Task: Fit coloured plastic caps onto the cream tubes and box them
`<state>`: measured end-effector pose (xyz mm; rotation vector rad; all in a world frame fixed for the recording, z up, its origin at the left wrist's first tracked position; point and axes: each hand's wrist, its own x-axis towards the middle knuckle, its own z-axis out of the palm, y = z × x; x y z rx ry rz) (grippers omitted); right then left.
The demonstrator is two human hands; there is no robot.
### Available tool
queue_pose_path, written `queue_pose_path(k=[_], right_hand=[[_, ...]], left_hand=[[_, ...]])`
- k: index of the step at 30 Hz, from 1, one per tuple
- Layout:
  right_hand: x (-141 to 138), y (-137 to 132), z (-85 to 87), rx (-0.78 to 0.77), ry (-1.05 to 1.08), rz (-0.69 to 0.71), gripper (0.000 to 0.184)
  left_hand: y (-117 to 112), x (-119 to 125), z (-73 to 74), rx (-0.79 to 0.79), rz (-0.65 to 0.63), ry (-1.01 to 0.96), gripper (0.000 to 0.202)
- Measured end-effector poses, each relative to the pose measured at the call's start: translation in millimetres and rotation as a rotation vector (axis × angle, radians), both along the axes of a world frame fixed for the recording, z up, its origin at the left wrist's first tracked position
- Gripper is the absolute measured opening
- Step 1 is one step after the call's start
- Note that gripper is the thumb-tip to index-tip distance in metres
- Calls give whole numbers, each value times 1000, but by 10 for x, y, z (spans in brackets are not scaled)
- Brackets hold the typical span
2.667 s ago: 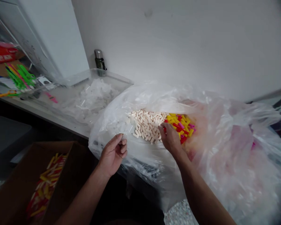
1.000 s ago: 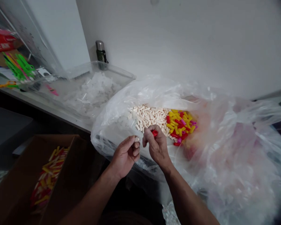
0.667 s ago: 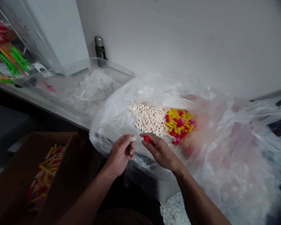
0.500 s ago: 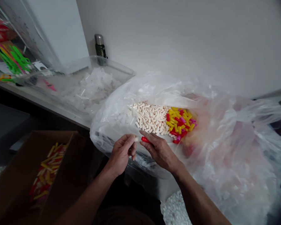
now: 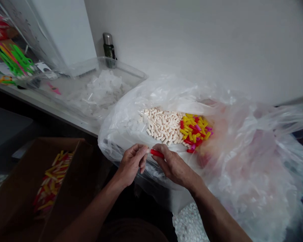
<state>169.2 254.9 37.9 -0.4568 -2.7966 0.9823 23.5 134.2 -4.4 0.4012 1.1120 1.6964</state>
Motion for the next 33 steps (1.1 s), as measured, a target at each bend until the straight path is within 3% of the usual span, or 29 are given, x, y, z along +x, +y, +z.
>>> queue_pose_path(k=[5,11,22,29,33], right_hand=[[14,14,-50,71,138,5,9],[-18,18,-33,174,242,61,11],[-21,-4,30,6,128,9,19],[29,48,55,165,147,57,22],[43,14,30,-6,122,0,30]], left_hand=[[-24,-1,43,-21,-20,26,36],[-40,-8,48,-4,-16,56,36],[-94,-37,-6,54,17,271,31],[-110,-78,43,63,-52,181,32],[-157,-58,56,118,-22,366,26]])
